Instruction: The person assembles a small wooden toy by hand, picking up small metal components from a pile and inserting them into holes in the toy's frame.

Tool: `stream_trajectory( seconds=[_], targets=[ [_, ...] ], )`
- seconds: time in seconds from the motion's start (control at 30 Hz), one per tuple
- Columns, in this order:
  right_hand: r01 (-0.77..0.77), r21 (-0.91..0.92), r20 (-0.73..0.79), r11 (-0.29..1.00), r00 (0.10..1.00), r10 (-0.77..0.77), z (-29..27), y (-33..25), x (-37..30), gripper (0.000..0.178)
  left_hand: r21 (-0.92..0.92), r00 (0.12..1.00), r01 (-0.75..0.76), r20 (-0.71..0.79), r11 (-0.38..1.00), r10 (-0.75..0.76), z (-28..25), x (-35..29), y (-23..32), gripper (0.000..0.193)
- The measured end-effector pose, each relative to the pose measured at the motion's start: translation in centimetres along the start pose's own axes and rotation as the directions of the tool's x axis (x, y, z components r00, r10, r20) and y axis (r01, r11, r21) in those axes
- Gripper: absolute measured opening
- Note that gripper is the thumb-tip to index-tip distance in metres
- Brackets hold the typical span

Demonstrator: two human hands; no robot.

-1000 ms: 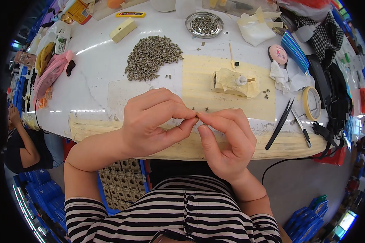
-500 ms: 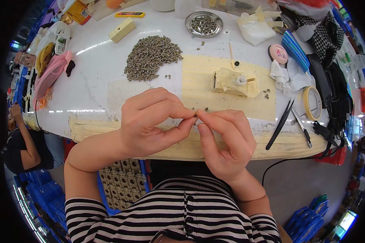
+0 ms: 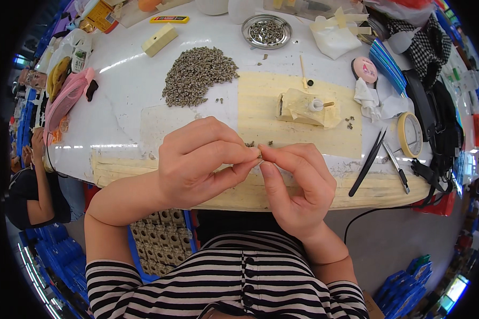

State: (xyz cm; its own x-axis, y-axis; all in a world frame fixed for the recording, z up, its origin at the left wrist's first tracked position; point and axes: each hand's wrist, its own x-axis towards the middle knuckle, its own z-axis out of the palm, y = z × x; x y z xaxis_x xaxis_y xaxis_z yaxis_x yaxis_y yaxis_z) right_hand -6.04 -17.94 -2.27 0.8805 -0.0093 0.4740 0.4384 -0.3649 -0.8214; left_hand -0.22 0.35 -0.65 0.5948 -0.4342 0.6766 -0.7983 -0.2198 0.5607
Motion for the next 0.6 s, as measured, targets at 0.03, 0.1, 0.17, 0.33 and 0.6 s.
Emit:
stream_trajectory(
  seconds=[0.03, 0.1, 0.17, 0.33, 0.6],
  targets=[
    [-0.004, -0.001, 0.000, 1.000, 1.000, 0.004, 0.00, -0.02, -0.03, 0.021, 0.000, 1.000, 0.000, -0.002, 1.000, 0.000, 0.04, -0.05, -0.06, 0.023],
    [-0.013, 0.004, -0.002, 1.000, 1.000, 0.013, 0.00, 0.00, -0.07, 0.020, 0.002, 1.000, -0.001, -0.006, 1.000, 0.001, 0.14, -0.11, -0.13, 0.023],
    [-0.023, 0.016, -0.005, 1.000, 1.000, 0.023, 0.01, 0.00, -0.07, 0.020, -0.007, 1.000, 0.026, 0.004, 1.000, -0.026, 0.05, -0.04, 0.06, 0.023],
    [-0.057, 0.056, -0.033, 0.997, 0.998, 0.059, 0.07, -0.11, -0.04, 0.017, -0.033, 0.998, 0.061, 0.018, 0.998, -0.060, 0.12, -0.02, -0.12, 0.023],
    [-0.105, 0.121, -0.039, 0.987, 0.993, 0.110, 0.10, -0.13, 0.02, 0.015, -0.041, 0.997, 0.070, 0.042, 0.997, -0.068, -0.19, 0.24, 0.00, 0.024]
  ],
)
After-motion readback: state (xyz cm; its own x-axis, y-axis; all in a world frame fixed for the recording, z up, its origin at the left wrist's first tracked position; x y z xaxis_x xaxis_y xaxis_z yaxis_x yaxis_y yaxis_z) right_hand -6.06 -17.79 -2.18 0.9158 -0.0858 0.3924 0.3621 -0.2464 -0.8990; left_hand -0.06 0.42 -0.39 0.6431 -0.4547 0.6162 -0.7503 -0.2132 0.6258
